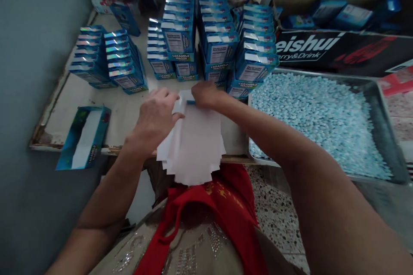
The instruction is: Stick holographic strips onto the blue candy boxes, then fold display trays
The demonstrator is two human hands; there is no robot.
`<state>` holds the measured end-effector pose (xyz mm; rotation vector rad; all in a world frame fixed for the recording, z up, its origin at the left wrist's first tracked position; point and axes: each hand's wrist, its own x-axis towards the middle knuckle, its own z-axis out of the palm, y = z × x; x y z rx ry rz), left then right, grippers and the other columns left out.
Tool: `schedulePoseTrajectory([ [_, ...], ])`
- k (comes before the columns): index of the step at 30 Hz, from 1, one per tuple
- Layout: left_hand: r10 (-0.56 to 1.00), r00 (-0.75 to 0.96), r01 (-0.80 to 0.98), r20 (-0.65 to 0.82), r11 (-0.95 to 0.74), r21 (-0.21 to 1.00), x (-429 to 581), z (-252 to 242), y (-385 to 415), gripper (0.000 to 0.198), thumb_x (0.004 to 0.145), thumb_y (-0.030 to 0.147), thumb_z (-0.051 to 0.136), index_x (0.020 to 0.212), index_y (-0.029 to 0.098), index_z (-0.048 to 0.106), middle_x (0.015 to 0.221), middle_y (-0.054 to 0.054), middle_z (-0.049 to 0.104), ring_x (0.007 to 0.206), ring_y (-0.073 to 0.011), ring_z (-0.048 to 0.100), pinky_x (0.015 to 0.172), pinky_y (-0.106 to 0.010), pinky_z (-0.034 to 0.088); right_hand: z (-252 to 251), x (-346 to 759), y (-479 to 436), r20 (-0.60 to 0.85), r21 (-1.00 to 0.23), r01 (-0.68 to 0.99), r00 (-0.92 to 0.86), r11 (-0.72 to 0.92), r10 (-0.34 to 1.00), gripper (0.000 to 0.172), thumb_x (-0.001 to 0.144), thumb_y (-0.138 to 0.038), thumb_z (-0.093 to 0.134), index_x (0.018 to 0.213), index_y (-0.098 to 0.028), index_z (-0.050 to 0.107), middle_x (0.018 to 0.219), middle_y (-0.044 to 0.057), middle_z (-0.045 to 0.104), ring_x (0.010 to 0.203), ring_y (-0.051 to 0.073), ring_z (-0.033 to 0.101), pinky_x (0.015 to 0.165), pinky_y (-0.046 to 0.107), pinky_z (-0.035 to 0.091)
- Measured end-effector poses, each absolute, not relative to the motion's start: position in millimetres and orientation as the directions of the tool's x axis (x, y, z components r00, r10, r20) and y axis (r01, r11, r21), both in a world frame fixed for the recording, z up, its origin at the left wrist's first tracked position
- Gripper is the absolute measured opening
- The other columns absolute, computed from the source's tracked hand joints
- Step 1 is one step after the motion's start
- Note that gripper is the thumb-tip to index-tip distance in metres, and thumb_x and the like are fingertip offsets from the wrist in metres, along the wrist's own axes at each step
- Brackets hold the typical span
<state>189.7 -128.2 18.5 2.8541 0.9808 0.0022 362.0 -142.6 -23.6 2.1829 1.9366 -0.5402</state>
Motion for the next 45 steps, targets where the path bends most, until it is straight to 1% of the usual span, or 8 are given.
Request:
schedulePoseTrajectory([
  [5, 0.451, 0.891, 0.452, -0.045, -0.876, 0.172, 150, 14, -207, 0.043, 0.088, 0.051, 0.072, 0.11, 0.014, 0.068, 0.105, -0.012, 0.071, 0.1, -0.0275, 0.065, 0.081, -0.036, 0.05, -2, 388, -174, -0.501, -0.07, 0.946, 0.24, -0.315, 0.832, 0.021, 0.078, -0.004, 0.063, 0.096, 0.004, 0.07, 0.089, 0.023, 0.075, 0.089, 0.027, 0.071, 0.076, 0.03, 0.048],
  [12, 0.48, 0.877, 0.471, 0.012, -0.865, 0.169, 123, -37, -219, 0.027, 0.104, 0.022, 0.047, 0.093, 0.016, 0.071, 0.089, -0.01, 0.072, 0.087, -0.0245, 0.066, 0.071, -0.036, 0.046, -32, 373, -248, -0.659, -0.255, 0.822, 0.237, -0.509, 0.714, 0.025, 0.093, -0.029, 0.063, 0.108, -0.01, 0.065, 0.07, 0.006, 0.073, 0.061, 0.017, 0.067, 0.062, 0.025, 0.048],
  [16, 0.534, 0.843, 0.522, -0.064, -0.782, 0.341, 123, -42, -203, 0.029, 0.104, 0.028, 0.047, 0.094, 0.017, 0.073, 0.093, -0.01, 0.075, 0.086, -0.0229, 0.066, 0.069, -0.034, 0.044, -35, 361, -283, -0.254, -0.336, 0.832, 0.372, -0.442, 0.893, 0.036, 0.101, -0.045, 0.054, 0.12, -0.017, 0.063, 0.084, 0.008, 0.073, 0.081, 0.024, 0.069, 0.074, 0.034, 0.049],
  [20, 0.522, 0.789, 0.61, -0.324, -0.597, 0.521, 142, -54, -164, 0.026, 0.096, 0.033, 0.056, 0.087, 0.019, 0.075, 0.081, -0.006, 0.073, 0.075, -0.0199, 0.062, 0.064, -0.031, 0.038, -45, 336, -310, 0.272, -0.335, 0.942, 0.083, 0.013, 0.959, 0.027, 0.105, -0.037, 0.047, 0.111, -0.021, 0.068, 0.11, 0.012, 0.07, 0.103, 0.027, 0.061, 0.088, 0.04, 0.046],
  [25, 0.297, 0.798, 0.601, -0.525, -0.312, 0.736, 159, -74, -124, 0.021, 0.087, 0.036, 0.066, 0.081, 0.018, 0.073, 0.071, 0.0, 0.065, 0.067, -0.0152, 0.057, 0.064, -0.028, 0.041, -84, 315, -316, 0.222, -0.089, 0.968, -0.209, 0.234, 0.952, 0.03, 0.106, -0.027, 0.043, 0.125, -0.018, 0.064, 0.112, 0.012, 0.068, 0.103, 0.027, 0.054, 0.09, 0.04, 0.04],
  [32, 0.496, 0.863, 0.453, 0.094, -0.842, 0.292, 120, -74, -178, 0.025, 0.09, 0.041, 0.072, 0.102, 0.019, 0.069, 0.108, -0.013, 0.068, 0.106, -0.0296, 0.057, 0.093, -0.042, 0.044, -110, 316, -304, 0.179, -0.119, 0.966, -0.207, 0.23, 0.962, 0.027, 0.105, -0.021, 0.039, 0.114, -0.017, 0.065, 0.099, 0.011, 0.065, 0.091, 0.026, 0.047, 0.081, 0.038, 0.035],
  [38, 0.518, 0.855, 0.517, -0.01, -0.852, 0.078, 122, -92, -191, 0.034, 0.099, 0.047, 0.053, 0.11, 0.017, 0.065, 0.111, -0.017, 0.067, 0.106, -0.0332, 0.056, 0.087, -0.045, 0.043, -99, 306, -295, 0.056, -0.108, 0.987, -0.111, 0.116, 0.992, 0.032, 0.108, -0.032, 0.036, 0.1, -0.017, 0.063, 0.093, 0.01, 0.063, 0.089, 0.026, 0.051, 0.076, 0.037, 0.033],
  [45, 0.498, 0.864, 0.503, -0.073, -0.846, 0.177, 130, -88, -175, 0.045, 0.099, 0.056, 0.049, 0.094, 0.016, 0.068, 0.094, -0.018, 0.07, 0.097, -0.0321, 0.064, 0.078, -0.04, 0.045, -85, 308, -286, -0.056, -0.181, 0.983, -0.028, 0.018, 0.998, 0.041, 0.109, -0.041, 0.032, 0.102, -0.015, 0.063, 0.096, 0.013, 0.067, 0.09, 0.026, 0.058, 0.069, 0.035, 0.031],
])
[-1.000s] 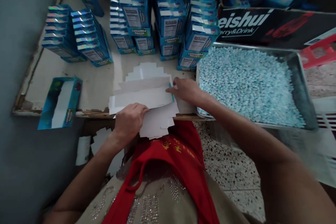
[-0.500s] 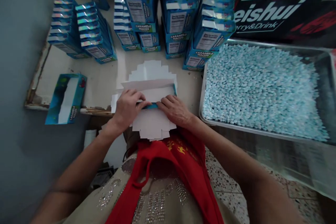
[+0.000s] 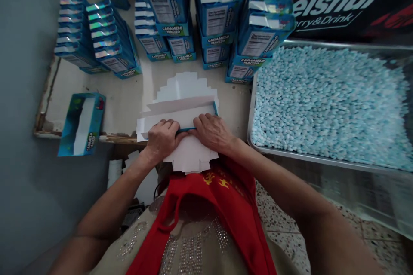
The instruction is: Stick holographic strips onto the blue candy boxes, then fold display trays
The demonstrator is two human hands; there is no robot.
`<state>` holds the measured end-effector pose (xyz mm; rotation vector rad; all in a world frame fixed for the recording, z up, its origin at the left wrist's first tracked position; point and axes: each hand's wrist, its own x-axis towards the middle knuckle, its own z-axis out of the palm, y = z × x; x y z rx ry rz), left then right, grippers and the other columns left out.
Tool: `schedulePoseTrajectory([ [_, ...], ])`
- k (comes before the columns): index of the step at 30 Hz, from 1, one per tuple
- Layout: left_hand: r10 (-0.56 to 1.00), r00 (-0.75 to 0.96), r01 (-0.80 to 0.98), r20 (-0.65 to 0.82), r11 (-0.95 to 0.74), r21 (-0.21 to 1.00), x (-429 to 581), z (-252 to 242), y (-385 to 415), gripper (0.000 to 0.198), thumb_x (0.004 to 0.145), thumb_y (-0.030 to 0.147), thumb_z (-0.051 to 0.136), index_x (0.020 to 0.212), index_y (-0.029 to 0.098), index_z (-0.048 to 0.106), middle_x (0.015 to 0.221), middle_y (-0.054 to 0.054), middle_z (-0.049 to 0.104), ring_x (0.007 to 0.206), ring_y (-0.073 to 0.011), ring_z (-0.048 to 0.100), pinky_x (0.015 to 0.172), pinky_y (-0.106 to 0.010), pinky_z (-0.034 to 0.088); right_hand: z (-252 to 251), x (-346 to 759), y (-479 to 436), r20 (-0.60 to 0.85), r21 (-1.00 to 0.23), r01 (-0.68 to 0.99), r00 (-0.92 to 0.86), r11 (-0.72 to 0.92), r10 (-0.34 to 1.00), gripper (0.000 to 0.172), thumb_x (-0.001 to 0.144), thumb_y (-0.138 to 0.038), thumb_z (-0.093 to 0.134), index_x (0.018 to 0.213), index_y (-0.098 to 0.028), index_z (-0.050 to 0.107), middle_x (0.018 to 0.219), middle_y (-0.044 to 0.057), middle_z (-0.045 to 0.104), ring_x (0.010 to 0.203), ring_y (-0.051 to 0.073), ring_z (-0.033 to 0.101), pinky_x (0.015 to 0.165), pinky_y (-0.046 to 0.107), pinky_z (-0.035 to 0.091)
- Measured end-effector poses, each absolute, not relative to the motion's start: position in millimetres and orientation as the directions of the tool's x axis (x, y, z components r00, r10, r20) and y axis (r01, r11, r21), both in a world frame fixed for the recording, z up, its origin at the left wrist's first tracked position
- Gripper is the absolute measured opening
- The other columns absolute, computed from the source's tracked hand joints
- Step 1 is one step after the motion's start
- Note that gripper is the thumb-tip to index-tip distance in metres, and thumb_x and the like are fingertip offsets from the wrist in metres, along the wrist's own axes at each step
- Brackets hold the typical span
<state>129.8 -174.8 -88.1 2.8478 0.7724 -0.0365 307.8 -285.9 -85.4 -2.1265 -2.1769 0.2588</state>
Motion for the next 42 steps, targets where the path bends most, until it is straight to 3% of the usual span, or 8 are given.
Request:
schedulePoseTrajectory([
  [10, 0.325, 0.925, 0.376, -0.198, -0.861, 0.344, 127, -74, -158, 0.013, 0.094, 0.023, 0.063, 0.105, 0.02, 0.068, 0.106, -0.008, 0.074, 0.098, -0.0232, 0.069, 0.079, -0.031, 0.049, -76, 311, -287, -0.172, -0.255, 0.967, -0.059, 0.013, 0.983, 0.031, 0.106, -0.039, 0.045, 0.107, -0.016, 0.065, 0.105, 0.014, 0.071, 0.097, 0.026, 0.064, 0.072, 0.032, 0.04],
  [15, 0.099, 0.972, 0.168, -0.215, -0.928, 0.334, 121, -49, -129, 0.028, 0.088, 0.008, 0.053, 0.1, 0.024, 0.072, 0.099, -0.005, 0.075, 0.095, -0.0207, 0.069, 0.081, -0.031, 0.049, -20, 342, -297, -0.159, -0.713, 0.693, -0.306, 0.106, 0.939, 0.043, 0.1, -0.028, 0.056, 0.143, -0.024, 0.05, 0.129, 0.008, 0.069, 0.099, 0.019, 0.068, 0.083, 0.031, 0.052],
  [20, -0.04, 0.98, 0.042, -0.196, -0.917, 0.396, 146, -42, -81, 0.027, 0.085, 0.013, 0.055, 0.073, 0.028, 0.073, 0.089, -0.003, 0.076, 0.1, -0.0205, 0.069, 0.104, -0.038, 0.043, 0, 373, -271, -0.015, -0.353, 0.869, -0.376, 0.347, 0.927, 0.059, 0.089, 0.005, 0.044, 0.136, -0.024, 0.064, 0.147, 0.008, 0.06, 0.142, 0.03, 0.045, 0.113, 0.05, 0.035],
  [25, -0.114, 0.982, -0.033, -0.151, -0.889, 0.457, 182, -40, -53, 0.032, 0.083, 0.005, 0.051, 0.072, 0.025, 0.073, 0.126, -0.004, 0.072, 0.14, -0.0232, 0.051, 0.119, -0.046, 0.033, -44, 361, -264, 0.009, -0.311, 0.856, -0.433, 0.413, 0.902, 0.028, 0.097, -0.009, 0.051, 0.1, -0.021, 0.076, 0.098, 0.007, 0.075, 0.106, 0.024, 0.065, 0.109, 0.046, 0.039],
  [28, 0.01, 0.999, 0.024, -0.038, -0.913, 0.406, 176, -18, -68, 0.038, 0.09, 0.005, 0.045, 0.1, 0.027, 0.075, 0.146, -0.005, 0.059, 0.146, -0.0247, 0.043, 0.114, -0.049, 0.04, -56, 340, -281, 0.072, -0.344, 0.877, -0.332, 0.336, 0.94, 0.03, 0.098, -0.011, 0.05, 0.111, -0.021, 0.074, 0.103, 0.009, 0.073, 0.097, 0.024, 0.062, 0.092, 0.039, 0.046],
  [31, 0.297, 0.955, 0.288, -0.02, -0.907, 0.307, 141, 4, -115, 0.028, 0.098, 0.016, 0.05, 0.115, 0.026, 0.071, 0.127, -0.008, 0.068, 0.122, -0.0259, 0.061, 0.095, -0.041, 0.051, -56, 324, -297, 0.081, -0.343, 0.901, -0.254, 0.266, 0.964, 0.031, 0.099, -0.014, 0.048, 0.121, -0.017, 0.071, 0.11, 0.013, 0.069, 0.098, 0.026, 0.058, 0.085, 0.039, 0.045],
  [36, 0.611, 0.791, 0.604, 0.037, -0.789, 0.117, 80, -13, -215, 0.026, 0.101, 0.041, 0.054, 0.105, 0.021, 0.07, 0.095, -0.01, 0.071, 0.091, -0.0268, 0.063, 0.076, -0.038, 0.048, -52, 316, -300, 0.096, -0.401, 0.877, -0.246, 0.263, 0.965, 0.036, 0.102, -0.017, 0.04, 0.125, -0.019, 0.068, 0.102, 0.012, 0.069, 0.094, 0.026, 0.056, 0.084, 0.039, 0.042],
  [42, 0.753, 0.654, 0.728, 0.069, -0.652, 0.212, 91, -60, -217, 0.038, 0.107, 0.033, 0.036, 0.086, 0.021, 0.065, 0.087, -0.009, 0.068, 0.088, -0.0254, 0.06, 0.079, -0.038, 0.043, -59, 312, -276, -0.09, -0.524, 0.843, -0.193, 0.118, 0.977, 0.032, 0.102, -0.015, 0.039, 0.108, -0.022, 0.07, 0.099, 0.007, 0.073, 0.091, 0.022, 0.061, 0.083, 0.034, 0.042],
])
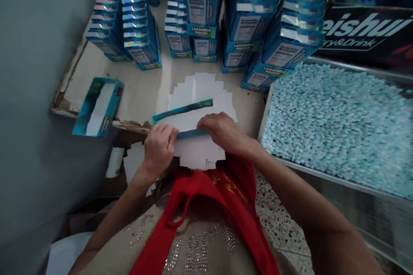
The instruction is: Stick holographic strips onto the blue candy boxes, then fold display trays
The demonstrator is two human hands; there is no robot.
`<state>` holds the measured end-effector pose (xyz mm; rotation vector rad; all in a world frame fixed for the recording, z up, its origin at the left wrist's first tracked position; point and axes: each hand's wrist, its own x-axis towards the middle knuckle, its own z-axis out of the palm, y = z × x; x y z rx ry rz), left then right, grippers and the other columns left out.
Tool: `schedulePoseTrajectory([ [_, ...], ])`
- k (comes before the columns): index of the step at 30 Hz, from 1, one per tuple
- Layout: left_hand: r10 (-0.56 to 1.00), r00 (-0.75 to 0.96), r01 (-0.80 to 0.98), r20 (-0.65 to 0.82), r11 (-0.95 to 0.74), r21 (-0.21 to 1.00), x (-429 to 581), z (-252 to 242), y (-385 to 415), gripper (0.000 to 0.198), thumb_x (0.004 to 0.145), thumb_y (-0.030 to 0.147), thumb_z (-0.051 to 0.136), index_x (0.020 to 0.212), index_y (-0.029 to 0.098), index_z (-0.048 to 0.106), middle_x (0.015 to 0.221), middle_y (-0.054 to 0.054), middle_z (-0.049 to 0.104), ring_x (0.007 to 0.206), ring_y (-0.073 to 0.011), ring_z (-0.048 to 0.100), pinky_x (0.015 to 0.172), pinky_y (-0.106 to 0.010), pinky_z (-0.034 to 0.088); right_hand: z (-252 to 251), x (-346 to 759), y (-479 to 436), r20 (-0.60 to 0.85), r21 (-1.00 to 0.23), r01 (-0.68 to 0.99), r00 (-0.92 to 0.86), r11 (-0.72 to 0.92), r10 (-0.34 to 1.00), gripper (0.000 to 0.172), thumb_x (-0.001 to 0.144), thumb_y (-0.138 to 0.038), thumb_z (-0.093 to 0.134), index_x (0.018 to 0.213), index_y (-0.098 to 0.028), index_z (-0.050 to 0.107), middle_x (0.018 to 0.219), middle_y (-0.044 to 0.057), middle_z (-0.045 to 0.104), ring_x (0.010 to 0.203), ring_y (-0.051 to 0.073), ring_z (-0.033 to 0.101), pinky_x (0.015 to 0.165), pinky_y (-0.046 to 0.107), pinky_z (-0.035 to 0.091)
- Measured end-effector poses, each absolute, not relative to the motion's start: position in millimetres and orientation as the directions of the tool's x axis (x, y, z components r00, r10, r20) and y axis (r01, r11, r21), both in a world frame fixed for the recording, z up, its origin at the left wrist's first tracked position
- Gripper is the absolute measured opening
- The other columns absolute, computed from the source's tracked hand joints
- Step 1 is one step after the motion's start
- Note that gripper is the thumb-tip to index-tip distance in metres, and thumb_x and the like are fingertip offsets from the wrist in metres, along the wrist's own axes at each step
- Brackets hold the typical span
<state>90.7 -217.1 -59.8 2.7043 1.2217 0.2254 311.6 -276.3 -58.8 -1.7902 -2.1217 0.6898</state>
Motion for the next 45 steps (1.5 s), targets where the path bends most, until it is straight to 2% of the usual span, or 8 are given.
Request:
schedulePoseTrajectory([
  [4, 0.729, 0.681, 0.728, -0.068, -0.664, 0.171, 103, -63, -191, 0.035, 0.106, 0.035, 0.039, 0.09, 0.019, 0.066, 0.089, -0.012, 0.07, 0.09, -0.0289, 0.06, 0.08, -0.041, 0.041, -66, 300, -270, -0.05, -0.297, 0.953, -0.08, 0.062, 0.996, 0.034, 0.101, -0.012, 0.039, 0.115, -0.019, 0.069, 0.114, 0.013, 0.07, 0.103, 0.028, 0.058, 0.084, 0.038, 0.039],
  [12, 0.657, 0.734, 0.643, 0.171, -0.754, 0.134, 87, -78, -210, 0.035, 0.105, 0.041, 0.041, 0.091, 0.022, 0.067, 0.092, -0.01, 0.067, 0.091, -0.0266, 0.057, 0.084, -0.039, 0.042, -94, 276, -305, 0.153, -0.143, 0.979, -0.126, 0.148, 0.98, 0.029, 0.102, -0.033, 0.052, 0.124, -0.017, 0.063, 0.123, 0.016, 0.064, 0.116, 0.031, 0.049, 0.094, 0.041, 0.036],
  [22, 0.679, 0.734, 0.678, 0.008, -0.734, -0.044, 92, -88, -216, 0.028, 0.104, 0.036, 0.043, 0.098, 0.021, 0.066, 0.092, -0.012, 0.067, 0.092, -0.0293, 0.06, 0.078, -0.041, 0.041, -94, 279, -278, -0.012, -0.127, 0.984, -0.129, 0.127, 0.992, 0.034, 0.104, -0.045, 0.049, 0.104, -0.015, 0.064, 0.102, 0.014, 0.066, 0.098, 0.029, 0.056, 0.082, 0.038, 0.036],
  [28, 0.701, 0.708, 0.701, -0.085, -0.712, -0.029, 91, -73, -224, 0.024, 0.103, 0.033, 0.048, 0.095, 0.021, 0.066, 0.094, -0.011, 0.068, 0.094, -0.0293, 0.062, 0.074, -0.039, 0.043, -77, 302, -270, -0.26, -0.373, 0.913, -0.274, 0.165, 0.926, 0.02, 0.098, -0.037, 0.063, 0.104, -0.018, 0.065, 0.102, 0.01, 0.072, 0.095, 0.025, 0.063, 0.073, 0.032, 0.038],
  [32, 0.664, 0.739, 0.673, -0.11, -0.721, 0.164, 92, -48, -235, 0.017, 0.098, 0.037, 0.059, 0.101, 0.022, 0.067, 0.095, -0.008, 0.069, 0.09, -0.027, 0.064, 0.073, -0.037, 0.046, -58, 328, -280, -0.207, -0.414, 0.858, -0.413, 0.303, 0.887, 0.021, 0.089, -0.004, 0.058, 0.098, -0.021, 0.068, 0.099, 0.006, 0.072, 0.095, 0.022, 0.063, 0.074, 0.032, 0.042],
  [37, 0.755, 0.65, 0.653, 0.088, -0.614, 0.444, 133, -40, -186, 0.046, 0.089, 0.047, 0.072, 0.125, 0.021, 0.061, 0.116, -0.012, 0.065, 0.109, -0.0302, 0.06, 0.091, -0.041, 0.048, -53, 345, -280, -0.015, -0.305, 0.863, -0.428, 0.404, 0.903, 0.032, 0.085, 0.003, 0.05, 0.087, -0.022, 0.071, 0.089, 0.006, 0.072, 0.097, 0.024, 0.063, 0.084, 0.037, 0.049],
  [41, 0.784, 0.592, 0.713, -0.184, -0.404, 0.573, 170, -70, -135, 0.043, 0.079, 0.031, 0.077, 0.116, 0.015, 0.065, 0.107, -0.011, 0.066, 0.094, -0.0252, 0.063, 0.081, -0.036, 0.05, -77, 352, -281, 0.195, -0.364, 0.801, -0.434, 0.476, 0.879, 0.041, 0.082, 0.005, 0.042, 0.085, -0.022, 0.071, 0.088, 0.004, 0.072, 0.111, 0.023, 0.063, 0.112, 0.048, 0.041],
  [45, 0.758, 0.6, 0.713, -0.257, -0.361, 0.601, 181, -88, -131, 0.026, 0.077, 0.019, 0.066, 0.102, 0.017, 0.069, 0.086, -0.006, 0.07, 0.083, -0.0229, 0.063, 0.077, -0.034, 0.048, -96, 348, -292, 0.237, -0.436, 0.789, -0.363, 0.432, 0.901, 0.035, 0.08, 0.001, 0.041, 0.085, -0.021, 0.068, 0.09, 0.005, 0.069, 0.094, 0.021, 0.063, 0.111, 0.048, 0.042],
])
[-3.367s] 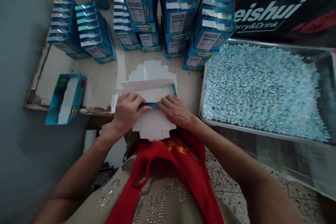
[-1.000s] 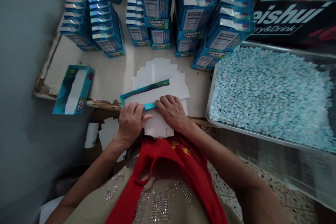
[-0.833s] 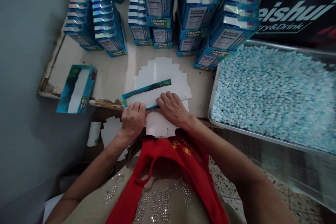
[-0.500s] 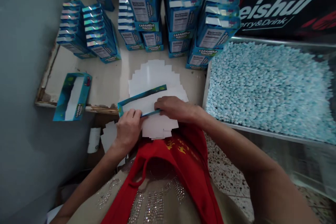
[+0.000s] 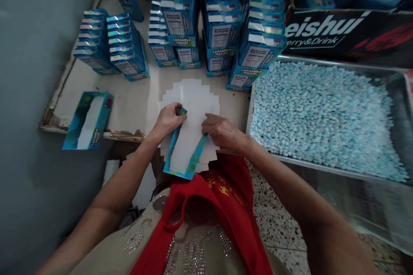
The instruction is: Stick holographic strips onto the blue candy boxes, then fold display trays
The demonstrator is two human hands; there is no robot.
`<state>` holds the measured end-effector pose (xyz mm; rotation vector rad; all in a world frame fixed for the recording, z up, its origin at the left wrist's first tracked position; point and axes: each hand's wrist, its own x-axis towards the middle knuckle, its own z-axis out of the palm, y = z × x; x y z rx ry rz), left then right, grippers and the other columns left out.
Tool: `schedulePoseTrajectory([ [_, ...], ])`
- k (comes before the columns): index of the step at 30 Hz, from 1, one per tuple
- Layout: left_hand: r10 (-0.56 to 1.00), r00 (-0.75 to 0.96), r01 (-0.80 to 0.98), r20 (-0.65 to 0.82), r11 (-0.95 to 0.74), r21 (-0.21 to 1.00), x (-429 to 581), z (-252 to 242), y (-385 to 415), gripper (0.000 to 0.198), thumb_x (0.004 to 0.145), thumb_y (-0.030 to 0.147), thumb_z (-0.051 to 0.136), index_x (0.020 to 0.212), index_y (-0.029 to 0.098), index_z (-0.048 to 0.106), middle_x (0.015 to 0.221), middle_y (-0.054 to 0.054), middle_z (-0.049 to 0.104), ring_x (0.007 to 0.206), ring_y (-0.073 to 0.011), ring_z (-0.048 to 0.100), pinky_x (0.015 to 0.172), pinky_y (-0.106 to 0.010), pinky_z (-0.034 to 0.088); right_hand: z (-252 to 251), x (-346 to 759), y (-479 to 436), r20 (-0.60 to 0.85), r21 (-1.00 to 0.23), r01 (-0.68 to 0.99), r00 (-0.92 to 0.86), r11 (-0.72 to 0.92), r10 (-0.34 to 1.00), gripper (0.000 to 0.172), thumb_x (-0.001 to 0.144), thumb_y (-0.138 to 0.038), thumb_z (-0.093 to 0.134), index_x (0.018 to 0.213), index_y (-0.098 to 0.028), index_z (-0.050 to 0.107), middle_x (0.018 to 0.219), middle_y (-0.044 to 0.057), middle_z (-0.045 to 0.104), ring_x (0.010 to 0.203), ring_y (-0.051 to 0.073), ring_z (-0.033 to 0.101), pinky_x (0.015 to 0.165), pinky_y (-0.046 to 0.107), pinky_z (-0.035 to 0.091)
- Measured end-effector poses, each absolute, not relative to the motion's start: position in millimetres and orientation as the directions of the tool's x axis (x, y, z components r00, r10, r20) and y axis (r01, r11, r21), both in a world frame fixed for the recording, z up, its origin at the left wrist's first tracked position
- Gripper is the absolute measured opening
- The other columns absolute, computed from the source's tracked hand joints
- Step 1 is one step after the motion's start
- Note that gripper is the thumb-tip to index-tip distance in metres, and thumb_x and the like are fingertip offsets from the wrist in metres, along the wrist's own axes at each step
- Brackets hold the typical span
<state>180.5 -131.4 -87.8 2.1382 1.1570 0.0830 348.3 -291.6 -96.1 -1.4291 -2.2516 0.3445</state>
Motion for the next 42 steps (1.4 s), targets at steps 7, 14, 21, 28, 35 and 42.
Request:
schedulePoseTrajectory([
  [7, 0.813, 0.545, 0.697, -0.205, -0.303, 0.65, 173, -81, -164, 0.047, 0.082, 0.019, 0.056, 0.128, 0.021, 0.066, 0.082, -0.003, 0.071, 0.078, -0.0219, 0.065, 0.073, -0.031, 0.047, -82, 341, -297, 0.115, -0.282, 0.861, -0.408, 0.423, 0.906, 0.016, 0.082, -0.009, 0.054, 0.083, -0.023, 0.062, 0.087, 0.008, 0.064, 0.103, 0.029, 0.051, 0.109, 0.053, 0.034],
  [14, 0.883, 0.454, 0.714, -0.115, -0.284, 0.64, 160, -83, -185, 0.052, 0.084, 0.015, 0.053, 0.132, 0.027, 0.069, 0.101, -0.004, 0.079, 0.091, -0.0218, 0.069, 0.084, -0.03, 0.05, -93, 334, -304, 0.293, -0.638, 0.714, -0.121, 0.288, 0.948, 0.023, 0.097, -0.017, 0.043, 0.106, -0.023, 0.063, 0.096, 0.007, 0.068, 0.099, 0.024, 0.061, 0.096, 0.046, 0.049],
  [21, 0.874, 0.482, 0.704, -0.057, -0.348, 0.619, 154, -86, -187, 0.033, 0.084, 0.012, 0.052, 0.104, 0.025, 0.075, 0.092, -0.003, 0.078, 0.084, -0.0217, 0.07, 0.08, -0.031, 0.047, -121, 294, -294, 0.313, -0.697, 0.67, 0.606, -0.256, 0.731, 0.053, 0.079, -0.022, 0.06, 0.13, -0.021, 0.047, 0.125, 0.016, 0.057, 0.118, 0.03, 0.056, 0.096, 0.051, 0.051],
  [28, 0.868, 0.495, 0.623, -0.039, -0.323, 0.712, 149, -87, -185, 0.033, 0.079, 0.014, 0.053, 0.104, 0.024, 0.072, 0.069, 0.001, 0.064, 0.065, -0.0178, 0.058, 0.068, -0.029, 0.043, -115, 301, -285, -0.162, -0.687, 0.466, 0.65, -0.558, 0.742, 0.048, 0.079, -0.027, 0.048, 0.126, -0.018, 0.05, 0.082, 0.004, 0.064, 0.069, 0.023, 0.059, 0.063, 0.035, 0.044],
  [35, 0.899, 0.437, 0.469, 0.021, -0.248, 0.848, 151, -90, -194, 0.02, 0.079, 0.011, 0.057, 0.091, 0.024, 0.065, 0.094, -0.003, 0.061, 0.093, -0.0186, 0.062, 0.087, -0.03, 0.051, -107, 275, -287, -0.021, -0.724, 0.457, 0.734, -0.517, 0.679, 0.04, 0.083, -0.023, 0.04, 0.122, -0.019, 0.048, 0.075, -0.001, 0.053, 0.067, 0.021, 0.053, 0.063, 0.032, 0.04],
  [42, 0.823, 0.567, 0.294, 0.016, -0.22, 0.93, 150, -94, -182, 0.011, 0.087, 0.015, 0.055, 0.09, 0.021, 0.063, 0.121, -0.008, 0.061, 0.116, -0.0217, 0.061, 0.103, -0.036, 0.051, -107, 269, -289, 0.097, -0.808, 0.467, 0.707, -0.359, 0.701, 0.05, 0.083, -0.021, 0.043, 0.133, -0.02, 0.048, 0.075, -0.002, 0.052, 0.06, 0.017, 0.049, 0.058, 0.029, 0.041],
])
